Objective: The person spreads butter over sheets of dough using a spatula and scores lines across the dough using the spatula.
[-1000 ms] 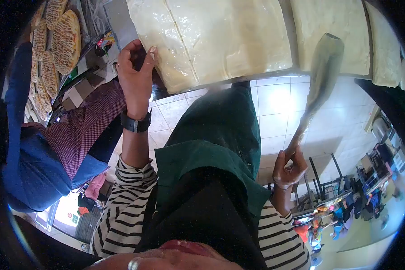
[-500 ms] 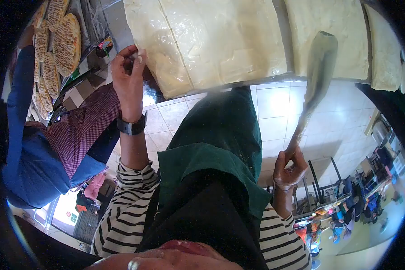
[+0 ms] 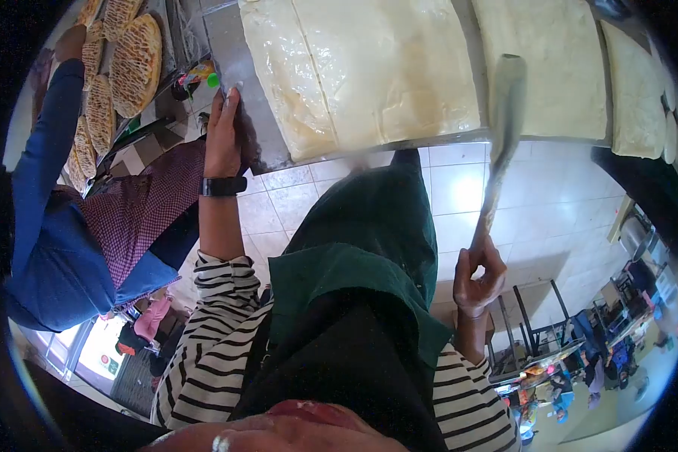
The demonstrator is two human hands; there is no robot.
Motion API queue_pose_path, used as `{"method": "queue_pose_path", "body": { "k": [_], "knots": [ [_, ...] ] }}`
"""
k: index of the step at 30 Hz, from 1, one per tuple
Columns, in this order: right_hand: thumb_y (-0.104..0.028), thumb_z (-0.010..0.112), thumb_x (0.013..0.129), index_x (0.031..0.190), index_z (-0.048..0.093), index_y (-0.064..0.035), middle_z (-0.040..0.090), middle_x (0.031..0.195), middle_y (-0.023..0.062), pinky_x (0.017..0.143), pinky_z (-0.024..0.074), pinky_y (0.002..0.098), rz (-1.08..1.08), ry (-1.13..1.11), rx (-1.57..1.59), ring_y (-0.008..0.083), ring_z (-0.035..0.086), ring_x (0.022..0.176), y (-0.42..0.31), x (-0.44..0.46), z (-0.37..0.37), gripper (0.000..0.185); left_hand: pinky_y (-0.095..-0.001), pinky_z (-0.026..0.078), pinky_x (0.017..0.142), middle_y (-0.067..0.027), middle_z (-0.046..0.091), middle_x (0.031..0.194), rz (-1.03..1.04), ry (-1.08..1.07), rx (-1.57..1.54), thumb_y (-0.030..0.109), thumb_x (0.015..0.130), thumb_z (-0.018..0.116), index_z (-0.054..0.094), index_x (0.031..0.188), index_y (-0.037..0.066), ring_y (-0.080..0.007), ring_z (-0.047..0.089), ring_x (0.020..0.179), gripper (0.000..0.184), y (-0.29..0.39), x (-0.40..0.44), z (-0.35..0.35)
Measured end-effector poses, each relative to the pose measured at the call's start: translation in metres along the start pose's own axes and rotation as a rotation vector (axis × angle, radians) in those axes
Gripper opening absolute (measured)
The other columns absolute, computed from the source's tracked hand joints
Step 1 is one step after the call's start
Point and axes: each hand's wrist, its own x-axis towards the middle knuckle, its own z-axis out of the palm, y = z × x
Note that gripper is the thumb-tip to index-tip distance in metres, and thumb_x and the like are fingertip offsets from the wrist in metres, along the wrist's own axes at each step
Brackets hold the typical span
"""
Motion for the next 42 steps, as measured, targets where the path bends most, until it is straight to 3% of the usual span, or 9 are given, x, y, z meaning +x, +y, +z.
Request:
{"method": "queue_pose_path", "body": {
  "k": [4,8,10,17,21,26,37,40,42],
  "knots": [
    [0.001,0.066,0.083,0.121,0.048,0.0021,0.062,0.087,0.0129,0.059,0.0478,0.0246,-0.157,0.026,0.048,0.0125,0.057,0.064,-0.011,0.020,0.011,0.042,-0.0222,0.045,0.067,-0.0038,0.063,0.103,-0.012,-0.050,-0.094,0.044,0.095,0.050,0.052,0.124,0.002,-0.0085,0.056,0.086,0.052,0.020,0.007,-0.011],
    [0.002,0.060,0.086,0.121,0.051,0.0004,0.065,0.099,0.0179,0.063,0.0511,0.0285,-0.123,0.022,-0.003,0.0164,0.063,0.075,-0.016,0.047,0.023,0.036,-0.0318,0.042,0.085,-0.0087,0.059,0.111,-0.100,-0.040,-0.218,0.048,0.094,0.047,0.051,0.123,-0.001,-0.0199,0.054,0.096,0.057,0.027,0.041,0.014],
    [0.002,0.060,0.086,0.123,0.053,-0.0005,0.066,0.095,0.0140,0.060,0.0494,0.0251,-0.133,0.039,0.005,0.0136,0.062,0.073,-0.025,0.067,0.028,0.037,-0.0367,0.048,0.067,-0.0136,0.062,0.087,0.217,0.298,0.325,0.043,0.095,0.047,0.054,0.110,-0.006,-0.0223,0.058,0.081,0.051,0.014,0.056,0.028],
    [-0.002,0.065,0.085,0.121,0.059,-0.0032,0.070,0.099,0.0136,0.062,0.0512,0.0235,-0.104,0.055,-0.038,0.0131,0.066,0.074,-0.043,0.128,0.040,0.036,-0.0461,0.047,0.079,-0.0282,0.052,0.107,0.407,0.327,0.798,0.028,0.096,0.044,0.050,0.126,0.019,-0.0455,0.055,0.091,0.032,0.011,0.058,0.026],
    [-0.005,0.065,0.085,0.117,0.062,-0.0054,0.070,0.093,0.0144,0.065,0.0538,0.0260,-0.083,0.070,-0.102,0.0171,0.069,0.074,-0.055,0.148,0.044,0.032,-0.0478,0.045,0.083,-0.0294,0.053,0.109,0.555,0.321,0.783,0.037,0.095,0.043,0.050,0.125,0.009,-0.0464,0.055,0.097,0.041,0.019,0.055,0.028],
    [-0.003,0.065,0.084,0.116,0.063,-0.0057,0.070,0.090,0.0142,0.065,0.0541,0.0262,-0.145,0.107,-0.124,0.0174,0.069,0.074,-0.063,0.161,0.048,0.032,-0.0488,0.041,0.091,-0.0341,0.054,0.113,0.185,0.385,0.678,0.055,0.092,0.040,0.051,0.116,-0.007,-0.0480,0.051,0.107,0.068,0.040,0.050,0.031],
    [0.000,0.064,0.083,0.115,0.063,-0.0055,0.070,0.086,0.0132,0.064,0.0537,0.0270,-0.165,0.110,-0.147,0.0179,0.069,0.072,-0.059,0.168,0.067,0.033,-0.0473,0.043,0.084,-0.0300,0.061,0.103,0.257,0.415,0.617,0.061,0.091,0.039,0.053,0.110,-0.003,-0.0469,0.057,0.097,0.069,0.024,0.065,0.027],
    [-0.004,0.062,0.087,0.122,0.058,-0.0026,0.065,0.114,0.0156,0.085,0.0518,0.0320,-0.065,0.027,-0.091,0.0224,0.065,0.102,-0.060,0.168,0.069,0.035,-0.0474,0.044,0.083,-0.0306,0.061,0.102,0.265,0.402,0.598,0.060,0.092,0.039,0.053,0.110,-0.004,-0.0466,0.057,0.096,0.068,0.024,0.065,0.029],
    [0.001,0.064,0.083,0.117,0.062,-0.0051,0.070,0.088,0.0138,0.064,0.0528,0.0256,-0.158,0.115,-0.128,0.0174,0.068,0.072,-0.057,0.168,0.073,0.035,-0.0475,0.044,0.083,-0.0307,0.061,0.101,0.270,0.401,0.602,0.059,0.092,0.039,0.053,0.110,-0.005,-0.0463,0.057,0.096,0.068,0.022,0.065,0.029]
  ]
}}
